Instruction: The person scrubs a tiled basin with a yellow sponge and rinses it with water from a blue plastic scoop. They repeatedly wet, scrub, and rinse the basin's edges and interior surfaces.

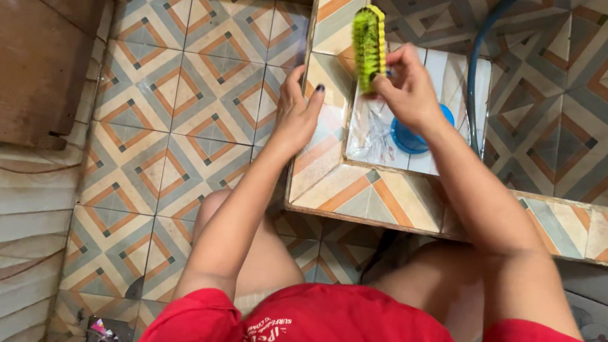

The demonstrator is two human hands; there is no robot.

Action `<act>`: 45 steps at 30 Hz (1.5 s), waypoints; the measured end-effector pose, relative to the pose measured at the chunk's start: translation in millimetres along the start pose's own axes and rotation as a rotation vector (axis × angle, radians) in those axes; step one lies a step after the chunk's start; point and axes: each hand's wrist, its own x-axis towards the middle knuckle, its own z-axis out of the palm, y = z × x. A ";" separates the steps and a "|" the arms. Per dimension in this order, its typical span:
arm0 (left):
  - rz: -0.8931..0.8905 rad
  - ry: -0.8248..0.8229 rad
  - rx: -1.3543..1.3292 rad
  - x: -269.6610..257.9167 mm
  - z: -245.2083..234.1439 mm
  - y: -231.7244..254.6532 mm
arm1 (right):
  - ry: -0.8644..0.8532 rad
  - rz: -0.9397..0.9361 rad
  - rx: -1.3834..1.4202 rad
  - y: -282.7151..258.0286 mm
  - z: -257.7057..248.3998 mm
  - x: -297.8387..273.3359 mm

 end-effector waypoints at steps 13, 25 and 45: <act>-0.056 -0.071 -0.047 -23.4 -6.7 1.0 | -0.136 -0.868 -0.957 17.6 -6.2 79.3; -0.007 0.040 0.312 27.8 -2.6 73.5 | -0.111 -0.731 -0.955 13.3 -0.8 82.8; -0.116 0.081 0.163 57.7 8.1 50.5 | 0.145 -0.415 -1.092 7.5 -26.8 181.7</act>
